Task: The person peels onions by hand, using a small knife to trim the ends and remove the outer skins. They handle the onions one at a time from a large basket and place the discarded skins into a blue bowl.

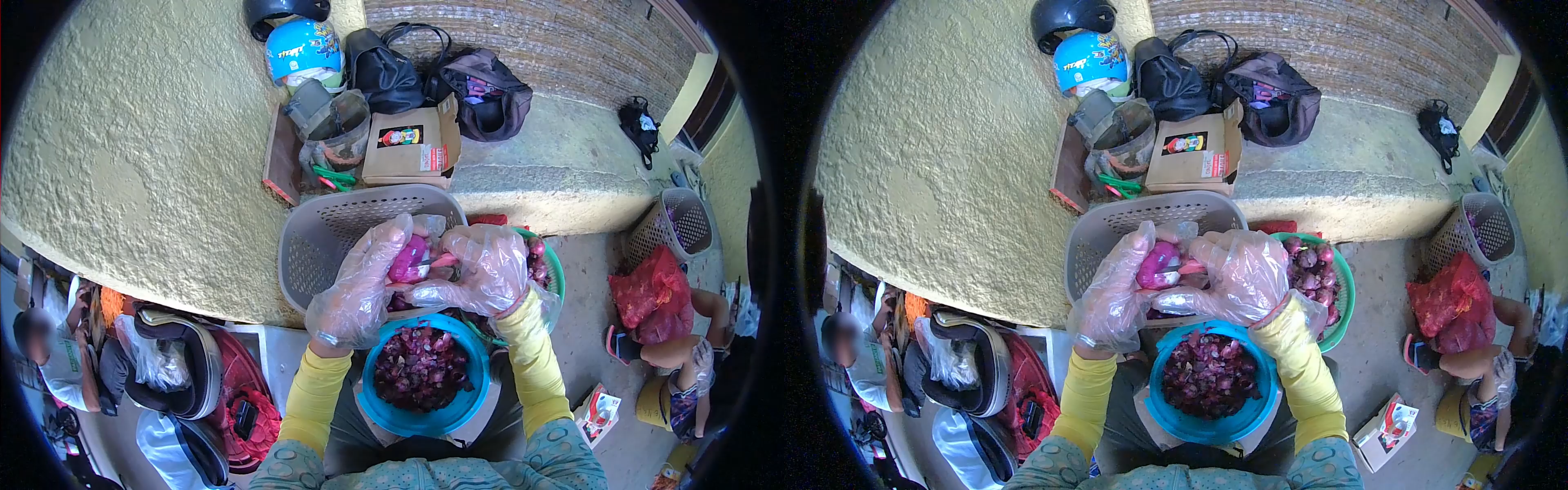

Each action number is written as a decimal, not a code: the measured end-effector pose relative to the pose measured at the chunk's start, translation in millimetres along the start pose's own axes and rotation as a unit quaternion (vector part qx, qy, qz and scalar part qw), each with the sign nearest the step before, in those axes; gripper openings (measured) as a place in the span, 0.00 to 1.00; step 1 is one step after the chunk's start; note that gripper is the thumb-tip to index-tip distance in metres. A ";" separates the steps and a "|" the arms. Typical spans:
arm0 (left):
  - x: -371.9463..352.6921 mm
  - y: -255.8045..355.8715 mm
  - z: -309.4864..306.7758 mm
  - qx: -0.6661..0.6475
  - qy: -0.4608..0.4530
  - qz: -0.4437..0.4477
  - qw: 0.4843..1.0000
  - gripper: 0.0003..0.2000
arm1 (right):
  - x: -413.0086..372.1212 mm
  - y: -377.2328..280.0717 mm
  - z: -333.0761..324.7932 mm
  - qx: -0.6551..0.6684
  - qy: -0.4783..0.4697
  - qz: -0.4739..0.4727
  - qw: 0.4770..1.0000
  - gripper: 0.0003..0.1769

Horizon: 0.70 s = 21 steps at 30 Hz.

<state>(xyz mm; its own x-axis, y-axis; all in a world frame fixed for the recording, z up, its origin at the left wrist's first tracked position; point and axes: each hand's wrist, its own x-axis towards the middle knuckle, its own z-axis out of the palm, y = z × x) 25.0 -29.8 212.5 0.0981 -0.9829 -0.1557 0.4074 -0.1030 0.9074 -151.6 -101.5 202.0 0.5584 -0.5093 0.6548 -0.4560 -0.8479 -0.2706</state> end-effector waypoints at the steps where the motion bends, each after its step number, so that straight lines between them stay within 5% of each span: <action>1: 0.8 -1.3 -1.0 -0.012 -0.003 -0.006 1.000 0.20 | -0.2 0.1 0.8 0.001 0.000 0.001 1.000 0.32; 18: 8.4 -17.4 -11.7 0.031 0.009 0.025 0.999 0.21 | -0.3 6.3 1.8 0.064 -0.092 -0.019 0.993 0.30; 21: 5.9 -10.2 -9.9 0.018 0.002 0.010 1.000 0.21 | -1.7 3.4 0.9 0.036 -0.027 0.006 0.999 0.32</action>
<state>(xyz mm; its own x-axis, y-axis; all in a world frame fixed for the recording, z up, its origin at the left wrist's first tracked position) 30.4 -33.0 198.5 0.1096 -0.9844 -0.1378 0.3715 -0.0880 0.9242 -153.5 -103.6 199.4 0.5907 -0.5256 0.6123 -0.4129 -0.8488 -0.3303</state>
